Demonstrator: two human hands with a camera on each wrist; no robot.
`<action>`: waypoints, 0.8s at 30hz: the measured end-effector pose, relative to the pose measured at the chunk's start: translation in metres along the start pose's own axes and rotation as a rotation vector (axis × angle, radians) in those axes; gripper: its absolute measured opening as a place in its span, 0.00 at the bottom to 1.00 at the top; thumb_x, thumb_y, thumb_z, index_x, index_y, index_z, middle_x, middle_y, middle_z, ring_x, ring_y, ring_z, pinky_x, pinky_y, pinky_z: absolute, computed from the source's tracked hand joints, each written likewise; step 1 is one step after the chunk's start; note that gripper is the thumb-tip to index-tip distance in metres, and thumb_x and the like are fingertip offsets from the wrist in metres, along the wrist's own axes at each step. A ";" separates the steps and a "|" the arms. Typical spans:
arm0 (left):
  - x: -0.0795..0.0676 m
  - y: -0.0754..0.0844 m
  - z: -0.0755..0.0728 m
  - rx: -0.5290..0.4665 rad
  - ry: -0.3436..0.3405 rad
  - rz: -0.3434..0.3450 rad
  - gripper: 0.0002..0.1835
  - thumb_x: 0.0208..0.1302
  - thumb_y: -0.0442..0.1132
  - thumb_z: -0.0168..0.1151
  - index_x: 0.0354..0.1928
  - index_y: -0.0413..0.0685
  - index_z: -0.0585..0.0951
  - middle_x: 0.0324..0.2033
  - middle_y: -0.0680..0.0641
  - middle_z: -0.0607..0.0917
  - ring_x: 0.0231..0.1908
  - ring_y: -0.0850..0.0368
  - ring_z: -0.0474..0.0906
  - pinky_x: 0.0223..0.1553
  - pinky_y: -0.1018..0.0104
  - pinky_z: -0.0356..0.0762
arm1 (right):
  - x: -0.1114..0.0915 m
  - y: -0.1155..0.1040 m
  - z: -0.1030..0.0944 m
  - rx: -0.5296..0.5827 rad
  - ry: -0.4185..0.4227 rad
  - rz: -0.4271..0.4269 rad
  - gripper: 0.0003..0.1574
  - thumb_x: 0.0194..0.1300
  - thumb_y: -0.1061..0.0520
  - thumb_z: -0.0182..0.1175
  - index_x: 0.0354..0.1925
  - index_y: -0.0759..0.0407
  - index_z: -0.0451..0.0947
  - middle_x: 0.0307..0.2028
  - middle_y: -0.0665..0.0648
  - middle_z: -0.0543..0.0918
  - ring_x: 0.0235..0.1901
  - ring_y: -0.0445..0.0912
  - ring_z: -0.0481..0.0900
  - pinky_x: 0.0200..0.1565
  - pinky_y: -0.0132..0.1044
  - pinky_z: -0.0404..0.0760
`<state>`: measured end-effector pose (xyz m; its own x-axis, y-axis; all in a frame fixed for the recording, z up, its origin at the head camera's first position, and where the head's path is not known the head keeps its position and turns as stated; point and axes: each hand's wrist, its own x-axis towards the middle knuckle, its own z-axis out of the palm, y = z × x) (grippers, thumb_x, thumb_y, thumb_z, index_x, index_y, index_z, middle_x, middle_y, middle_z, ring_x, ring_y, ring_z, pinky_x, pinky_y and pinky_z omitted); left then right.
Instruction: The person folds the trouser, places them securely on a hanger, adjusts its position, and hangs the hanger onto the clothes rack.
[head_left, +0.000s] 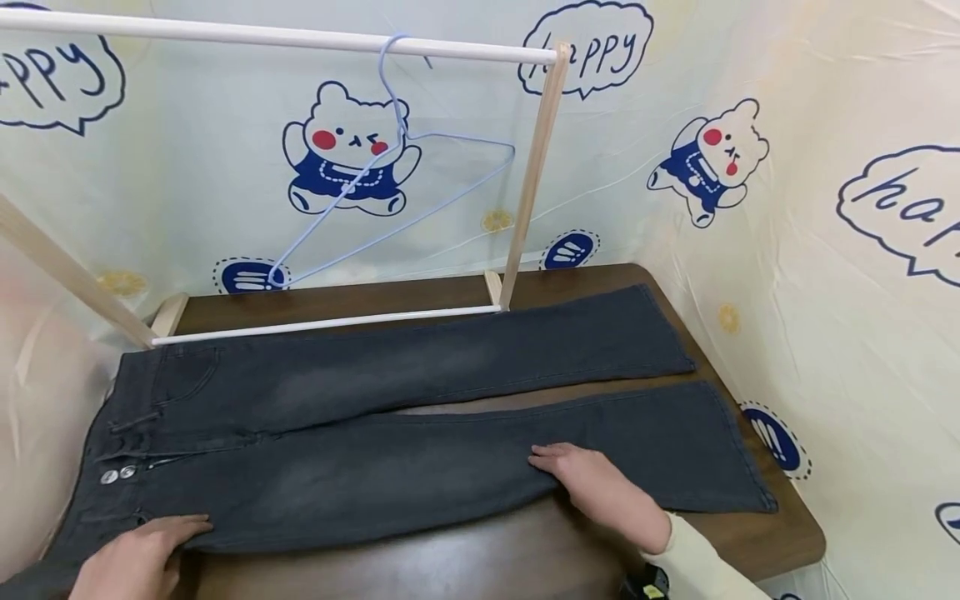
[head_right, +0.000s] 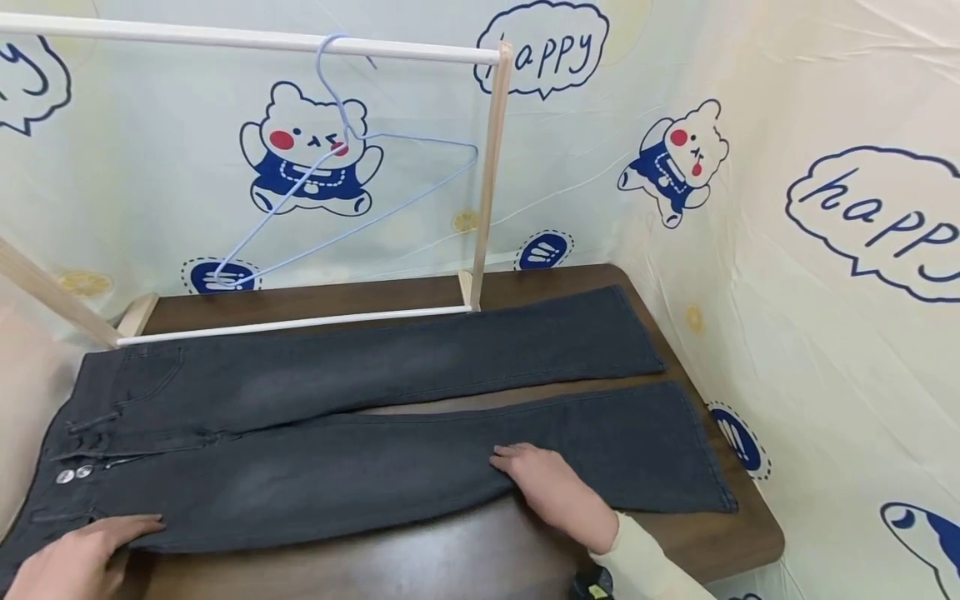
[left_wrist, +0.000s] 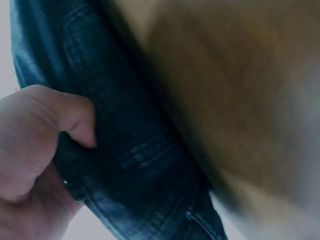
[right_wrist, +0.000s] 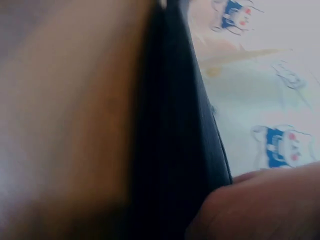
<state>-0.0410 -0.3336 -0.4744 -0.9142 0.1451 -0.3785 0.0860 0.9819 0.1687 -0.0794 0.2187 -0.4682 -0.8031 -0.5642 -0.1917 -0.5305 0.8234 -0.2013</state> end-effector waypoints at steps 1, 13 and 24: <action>-0.002 0.000 -0.003 0.020 0.059 0.009 0.21 0.48 0.23 0.71 0.49 0.40 0.87 0.45 0.34 0.86 0.38 0.39 0.84 0.32 0.48 0.81 | -0.002 0.003 -0.005 0.021 -0.017 0.004 0.34 0.63 0.80 0.57 0.61 0.56 0.82 0.61 0.55 0.83 0.58 0.52 0.82 0.46 0.44 0.86; -0.013 -0.016 -0.015 0.107 0.305 0.121 0.20 0.43 0.22 0.71 0.39 0.48 0.89 0.39 0.44 0.89 0.33 0.48 0.84 0.26 0.62 0.77 | -0.023 0.023 -0.040 0.297 -0.172 -0.011 0.40 0.58 0.84 0.46 0.58 0.58 0.84 0.57 0.55 0.86 0.57 0.50 0.83 0.50 0.40 0.85; -0.014 -0.056 -0.016 0.134 0.551 0.323 0.20 0.44 0.26 0.72 0.42 0.47 0.84 0.36 0.49 0.86 0.34 0.68 0.79 0.33 0.79 0.73 | -0.043 0.065 -0.048 0.338 -0.140 0.063 0.39 0.54 0.84 0.52 0.63 0.66 0.77 0.61 0.64 0.81 0.61 0.62 0.78 0.58 0.56 0.80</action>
<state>-0.0388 -0.3927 -0.4643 -0.9001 0.3870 0.1999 0.4067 0.9110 0.0676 -0.0925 0.2997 -0.4270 -0.7736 -0.5354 -0.3389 -0.3433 0.8037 -0.4861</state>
